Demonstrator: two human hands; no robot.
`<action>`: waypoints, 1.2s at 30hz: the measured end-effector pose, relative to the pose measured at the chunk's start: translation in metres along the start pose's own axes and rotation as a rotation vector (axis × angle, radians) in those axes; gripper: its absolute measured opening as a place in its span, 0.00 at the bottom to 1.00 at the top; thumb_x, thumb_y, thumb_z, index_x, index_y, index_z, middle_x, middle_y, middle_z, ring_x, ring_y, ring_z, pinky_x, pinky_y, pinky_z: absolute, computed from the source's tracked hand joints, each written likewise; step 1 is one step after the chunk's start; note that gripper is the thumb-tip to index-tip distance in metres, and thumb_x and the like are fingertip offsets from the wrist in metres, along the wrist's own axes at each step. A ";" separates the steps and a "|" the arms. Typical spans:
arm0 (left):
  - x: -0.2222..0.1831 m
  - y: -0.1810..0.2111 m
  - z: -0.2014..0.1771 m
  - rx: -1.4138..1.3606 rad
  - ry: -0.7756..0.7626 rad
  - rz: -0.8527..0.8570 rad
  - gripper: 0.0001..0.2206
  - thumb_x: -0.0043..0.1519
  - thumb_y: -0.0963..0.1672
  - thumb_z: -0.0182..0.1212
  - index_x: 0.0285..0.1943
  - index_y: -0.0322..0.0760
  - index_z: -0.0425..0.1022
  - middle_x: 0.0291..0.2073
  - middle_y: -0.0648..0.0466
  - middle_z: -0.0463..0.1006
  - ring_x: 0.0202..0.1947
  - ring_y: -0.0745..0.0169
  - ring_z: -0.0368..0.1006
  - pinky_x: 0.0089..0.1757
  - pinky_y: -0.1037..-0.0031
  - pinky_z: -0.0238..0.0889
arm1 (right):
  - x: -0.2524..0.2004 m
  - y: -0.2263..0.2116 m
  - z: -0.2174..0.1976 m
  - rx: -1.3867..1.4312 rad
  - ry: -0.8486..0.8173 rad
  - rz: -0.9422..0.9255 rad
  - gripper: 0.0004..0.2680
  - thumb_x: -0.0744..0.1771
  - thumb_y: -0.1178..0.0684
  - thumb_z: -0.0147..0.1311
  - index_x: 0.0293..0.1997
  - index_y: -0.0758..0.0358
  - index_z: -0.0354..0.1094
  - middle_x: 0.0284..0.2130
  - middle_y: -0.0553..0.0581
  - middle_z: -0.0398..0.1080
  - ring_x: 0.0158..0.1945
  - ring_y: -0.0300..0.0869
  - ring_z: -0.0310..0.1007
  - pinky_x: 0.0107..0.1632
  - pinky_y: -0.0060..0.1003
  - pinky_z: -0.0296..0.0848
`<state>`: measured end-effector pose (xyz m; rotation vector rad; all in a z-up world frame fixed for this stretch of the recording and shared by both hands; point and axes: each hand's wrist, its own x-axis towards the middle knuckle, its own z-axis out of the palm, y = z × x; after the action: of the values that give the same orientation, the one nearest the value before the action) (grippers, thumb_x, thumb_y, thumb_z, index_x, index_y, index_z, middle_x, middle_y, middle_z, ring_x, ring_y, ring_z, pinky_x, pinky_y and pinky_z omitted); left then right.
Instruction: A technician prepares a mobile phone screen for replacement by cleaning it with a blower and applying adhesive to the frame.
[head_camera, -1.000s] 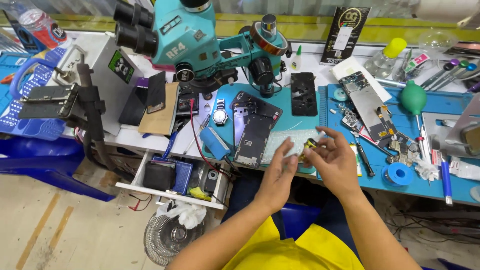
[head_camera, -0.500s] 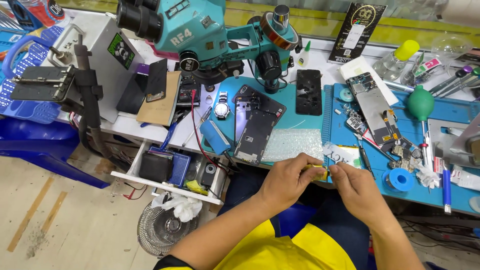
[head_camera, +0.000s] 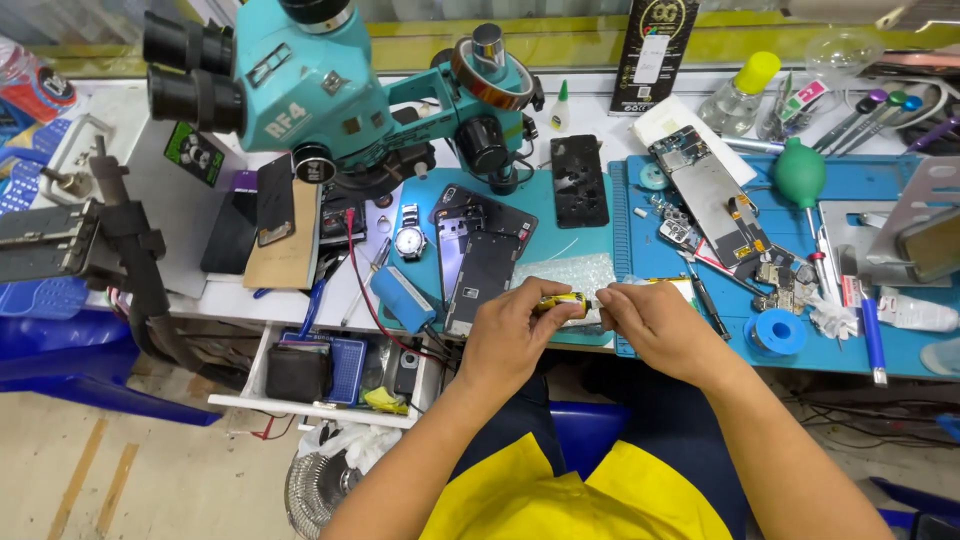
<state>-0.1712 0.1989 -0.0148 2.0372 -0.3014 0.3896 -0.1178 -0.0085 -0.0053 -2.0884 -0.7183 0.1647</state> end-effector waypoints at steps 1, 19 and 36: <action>0.002 0.000 -0.001 0.000 -0.009 0.005 0.12 0.66 0.49 0.63 0.49 0.38 0.79 0.26 0.40 0.82 0.29 0.40 0.80 0.33 0.64 0.74 | 0.002 0.003 0.001 0.002 0.010 0.004 0.19 0.72 0.51 0.35 0.25 0.62 0.71 0.09 0.58 0.66 0.14 0.43 0.58 0.23 0.38 0.64; 0.004 0.006 -0.008 -0.114 -0.030 -0.052 0.13 0.67 0.49 0.63 0.43 0.32 0.77 0.22 0.40 0.79 0.21 0.54 0.76 0.26 0.73 0.68 | -0.009 0.018 0.001 -0.103 0.071 -0.102 0.09 0.68 0.52 0.53 0.31 0.61 0.77 0.10 0.56 0.67 0.14 0.48 0.64 0.24 0.39 0.67; -0.031 0.050 -0.028 -0.055 -0.211 -0.214 0.11 0.63 0.51 0.63 0.40 0.41 0.79 0.22 0.58 0.83 0.24 0.68 0.82 0.26 0.76 0.70 | -0.049 -0.012 -0.017 -0.676 0.235 -1.084 0.04 0.67 0.64 0.59 0.36 0.72 0.66 0.33 0.71 0.73 0.30 0.53 0.75 0.34 0.46 0.80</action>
<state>-0.2225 0.2021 0.0256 2.0344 -0.2157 0.0338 -0.1570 -0.0424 0.0068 -1.9278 -1.8009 -1.0195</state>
